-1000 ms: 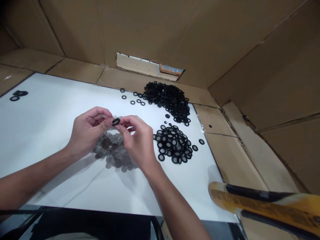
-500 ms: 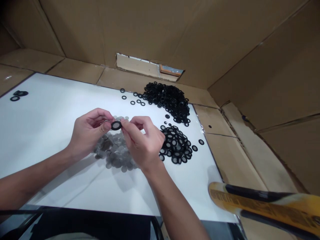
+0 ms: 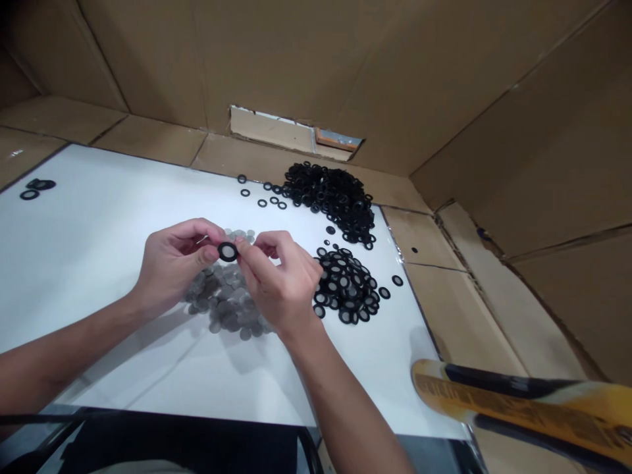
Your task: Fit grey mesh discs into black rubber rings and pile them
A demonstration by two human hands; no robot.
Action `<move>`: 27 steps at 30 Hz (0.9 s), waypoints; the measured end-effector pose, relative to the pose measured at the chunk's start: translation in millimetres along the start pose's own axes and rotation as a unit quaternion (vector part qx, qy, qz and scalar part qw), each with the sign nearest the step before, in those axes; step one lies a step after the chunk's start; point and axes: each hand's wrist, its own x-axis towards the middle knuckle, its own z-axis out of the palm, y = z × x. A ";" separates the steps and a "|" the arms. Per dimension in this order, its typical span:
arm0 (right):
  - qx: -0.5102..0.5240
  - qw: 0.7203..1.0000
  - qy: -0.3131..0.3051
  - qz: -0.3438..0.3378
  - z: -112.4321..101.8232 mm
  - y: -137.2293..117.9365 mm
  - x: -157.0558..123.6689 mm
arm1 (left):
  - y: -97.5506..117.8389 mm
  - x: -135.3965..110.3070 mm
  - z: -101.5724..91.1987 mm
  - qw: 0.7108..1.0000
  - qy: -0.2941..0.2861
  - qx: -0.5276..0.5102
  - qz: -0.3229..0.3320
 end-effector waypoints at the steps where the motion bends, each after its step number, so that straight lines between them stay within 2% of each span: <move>1: -0.011 1.000 0.010 -0.012 1.0 0.4 0.2 | -0.3 0.3 -0.2 1.000 -0.004 -0.004 0.004; 5: -0.019 0.998 0.044 -0.040 3.9 1.3 0.9 | -2.4 1.6 -1.2 1.000 -0.009 -0.006 0.017; 12: -0.015 0.998 0.056 -0.023 2.5 0.7 1.8 | -4.5 0.9 -2.6 0.999 -0.018 0.007 0.026; 16: -0.016 0.998 0.054 -0.027 2.5 -0.4 3.6 | -4.9 1.0 -1.4 1.000 -0.005 0.016 0.010; 24: -0.037 0.999 0.006 -0.019 0.9 1.1 0.5 | -6.7 1.4 1.9 1.000 0.012 -0.009 -0.014; 27: 0.003 0.999 -0.037 0.038 -0.7 -2.7 3.3 | -4.3 0.5 2.5 1.000 0.026 0.006 -0.010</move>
